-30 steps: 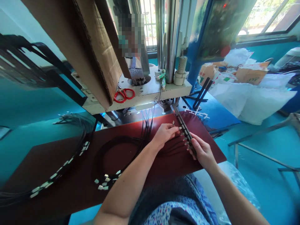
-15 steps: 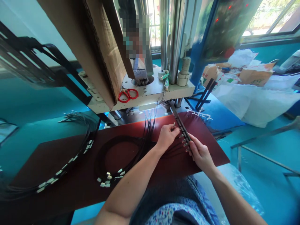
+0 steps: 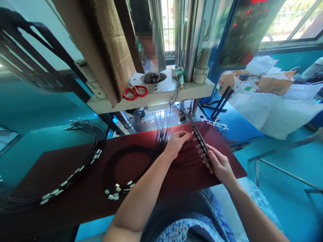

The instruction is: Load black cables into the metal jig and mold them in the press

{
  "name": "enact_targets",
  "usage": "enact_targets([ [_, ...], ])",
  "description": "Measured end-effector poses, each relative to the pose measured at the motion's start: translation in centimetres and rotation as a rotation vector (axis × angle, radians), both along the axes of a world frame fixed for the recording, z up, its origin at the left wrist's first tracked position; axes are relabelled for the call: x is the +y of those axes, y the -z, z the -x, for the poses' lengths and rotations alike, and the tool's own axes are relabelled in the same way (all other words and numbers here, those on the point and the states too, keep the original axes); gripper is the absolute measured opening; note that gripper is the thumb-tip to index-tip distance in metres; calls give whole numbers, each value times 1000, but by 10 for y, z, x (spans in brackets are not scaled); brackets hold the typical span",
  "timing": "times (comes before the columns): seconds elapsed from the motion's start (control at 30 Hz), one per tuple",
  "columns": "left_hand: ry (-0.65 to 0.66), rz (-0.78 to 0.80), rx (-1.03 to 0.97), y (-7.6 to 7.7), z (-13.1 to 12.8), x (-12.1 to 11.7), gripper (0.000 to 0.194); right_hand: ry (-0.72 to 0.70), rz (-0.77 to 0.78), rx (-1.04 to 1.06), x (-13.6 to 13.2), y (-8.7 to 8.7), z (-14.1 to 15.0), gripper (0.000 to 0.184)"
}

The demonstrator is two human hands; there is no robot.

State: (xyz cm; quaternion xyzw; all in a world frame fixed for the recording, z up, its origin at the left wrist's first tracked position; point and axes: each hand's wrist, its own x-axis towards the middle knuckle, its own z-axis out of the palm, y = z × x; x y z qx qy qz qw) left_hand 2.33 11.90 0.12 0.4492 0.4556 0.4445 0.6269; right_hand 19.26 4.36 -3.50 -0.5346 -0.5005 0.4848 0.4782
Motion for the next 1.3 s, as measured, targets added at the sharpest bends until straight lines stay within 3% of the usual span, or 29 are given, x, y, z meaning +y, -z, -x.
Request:
enact_targets([
  [0.13, -57, -291, 363, 0, -2, 2, 20, -23, 18, -9, 0, 0, -1, 54],
  [0.3, -62, -370, 513, -2, -1, 4, 23, -46, 17, -49, 0, -3, -3, 55],
  [0.6, -60, -344, 390, 10, 5, 4, 30, -94, -152, -410, 1, -5, 3, 52],
  [0.7, -16, -303, 335, 6, 15, 6, 32, -96, -101, -327, 2, -5, 1, 52],
  [0.77, -58, -248, 196, 0, 20, 6, 33, -79, -53, -239, 2, -4, 0, 54],
  [0.93, -166, 38, -146, -13, 16, 2, 33, -82, -11, -128, 3, 1, -4, 57],
  [1.03, -145, 74, -105, -13, 10, 0, 27, -91, -10, -113, 3, 3, -6, 56],
  [1.2, 31, 58, 29, -10, 13, 0, 24, -124, -4, -121, 3, 2, -9, 53],
  [1.3, 29, 65, 27, -10, 16, 1, 26, -142, -3, -124, 3, 0, -9, 53],
])
